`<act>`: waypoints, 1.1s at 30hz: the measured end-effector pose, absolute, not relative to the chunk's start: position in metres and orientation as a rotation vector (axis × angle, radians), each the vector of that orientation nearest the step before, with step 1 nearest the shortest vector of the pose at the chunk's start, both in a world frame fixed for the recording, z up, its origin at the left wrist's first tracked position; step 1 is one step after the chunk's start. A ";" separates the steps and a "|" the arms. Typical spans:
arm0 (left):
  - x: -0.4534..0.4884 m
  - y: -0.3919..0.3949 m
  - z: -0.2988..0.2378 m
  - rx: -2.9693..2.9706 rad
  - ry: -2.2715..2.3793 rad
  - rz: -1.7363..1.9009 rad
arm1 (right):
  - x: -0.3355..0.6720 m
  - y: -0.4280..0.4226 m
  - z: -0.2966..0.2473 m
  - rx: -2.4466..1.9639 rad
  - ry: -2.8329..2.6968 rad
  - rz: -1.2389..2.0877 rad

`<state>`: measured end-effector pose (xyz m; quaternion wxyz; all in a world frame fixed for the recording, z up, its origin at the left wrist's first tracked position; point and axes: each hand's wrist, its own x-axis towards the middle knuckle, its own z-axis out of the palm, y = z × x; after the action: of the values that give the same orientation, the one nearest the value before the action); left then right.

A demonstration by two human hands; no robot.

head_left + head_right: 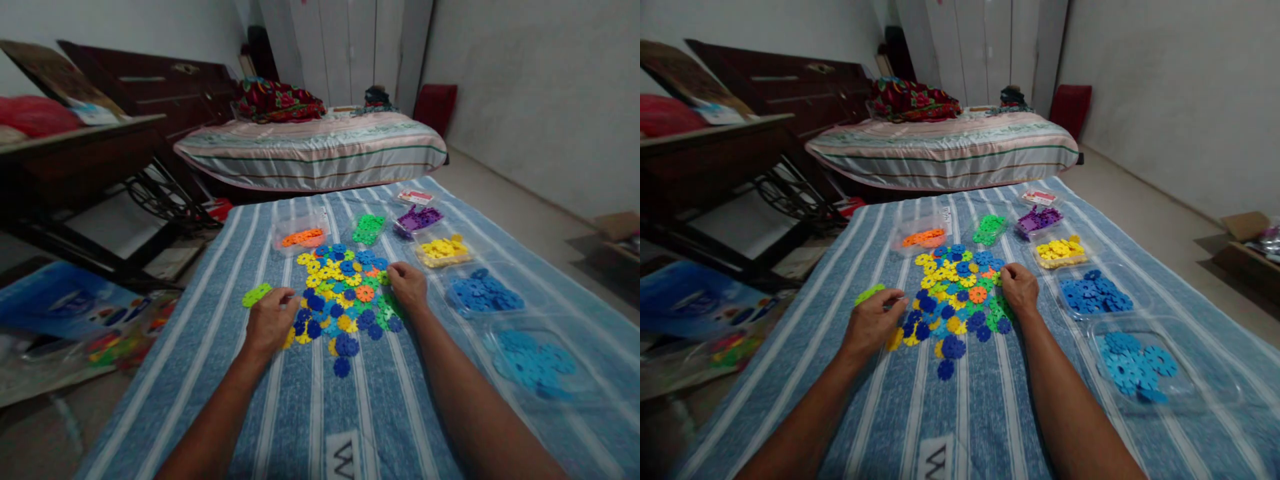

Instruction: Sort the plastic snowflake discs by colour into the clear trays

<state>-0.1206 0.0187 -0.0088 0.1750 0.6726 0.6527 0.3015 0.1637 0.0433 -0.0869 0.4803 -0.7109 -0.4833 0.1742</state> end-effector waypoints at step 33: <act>-0.061 -0.092 -0.063 2.663 1.195 0.742 | 0.172 0.038 -0.090 -1.723 -1.167 0.437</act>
<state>-0.0614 -0.0925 -0.0625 0.0650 0.8823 0.3961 0.2458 0.1720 0.0382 -0.0904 0.4863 -0.7080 -0.4795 0.1798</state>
